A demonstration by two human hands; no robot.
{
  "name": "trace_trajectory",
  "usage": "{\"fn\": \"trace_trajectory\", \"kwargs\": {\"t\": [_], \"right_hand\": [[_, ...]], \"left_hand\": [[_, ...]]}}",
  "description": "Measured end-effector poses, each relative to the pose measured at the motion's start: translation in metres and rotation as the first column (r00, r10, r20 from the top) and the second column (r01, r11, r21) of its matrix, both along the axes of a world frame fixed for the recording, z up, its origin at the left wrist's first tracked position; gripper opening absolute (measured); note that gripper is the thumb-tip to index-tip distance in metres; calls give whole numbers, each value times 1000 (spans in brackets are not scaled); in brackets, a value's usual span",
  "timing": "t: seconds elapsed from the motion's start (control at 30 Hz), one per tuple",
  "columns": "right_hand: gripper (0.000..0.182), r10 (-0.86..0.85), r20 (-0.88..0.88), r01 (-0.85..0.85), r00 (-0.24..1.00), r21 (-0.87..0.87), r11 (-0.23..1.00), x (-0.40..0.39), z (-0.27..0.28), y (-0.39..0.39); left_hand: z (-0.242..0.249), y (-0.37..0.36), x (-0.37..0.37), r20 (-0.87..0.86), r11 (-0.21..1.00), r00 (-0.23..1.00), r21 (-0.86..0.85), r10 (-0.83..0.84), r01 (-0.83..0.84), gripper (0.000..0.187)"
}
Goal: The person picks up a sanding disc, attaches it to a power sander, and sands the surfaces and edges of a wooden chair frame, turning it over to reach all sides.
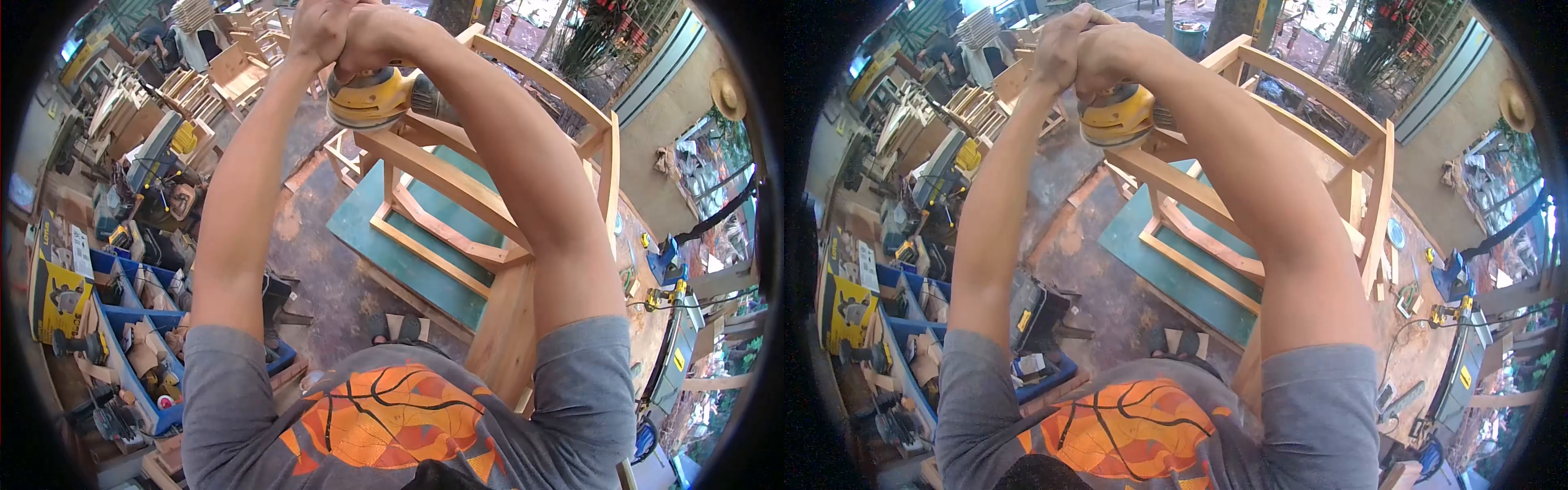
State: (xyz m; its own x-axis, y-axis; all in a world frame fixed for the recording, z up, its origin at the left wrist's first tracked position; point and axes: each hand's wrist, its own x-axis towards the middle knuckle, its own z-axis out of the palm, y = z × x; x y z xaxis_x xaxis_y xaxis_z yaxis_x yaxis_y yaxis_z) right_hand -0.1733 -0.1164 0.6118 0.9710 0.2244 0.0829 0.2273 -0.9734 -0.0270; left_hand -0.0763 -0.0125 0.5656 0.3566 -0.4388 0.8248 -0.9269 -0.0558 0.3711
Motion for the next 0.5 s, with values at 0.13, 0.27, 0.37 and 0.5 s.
{"fn": "trace_trajectory", "kwargs": {"t": [0.13, 0.27, 0.37, 0.5], "right_hand": [[51, 5, 25, -5, 1000, 8, 1000, -17, 2, -3], [51, 272, 58, -270, 960, -48, 962, -24, 0, -11], [51, 219, 91, -218, 971, -29, 976, -20, -19, -10], [46, 116, 76, -115, 990, -26, 993, -48, -13, -27]], "left_hand": [[-14, 1, 4, 265, 992, 958, -92, 108, -86, 48], [-7, 9, -24, 24, 993, 998, -101, -63, 65, 48], [-13, 11, -25, -175, 995, 979, -19, -105, 103, 53], [7, -13, -72, 41, 999, 999, 26, -29, 28, 50]]}}
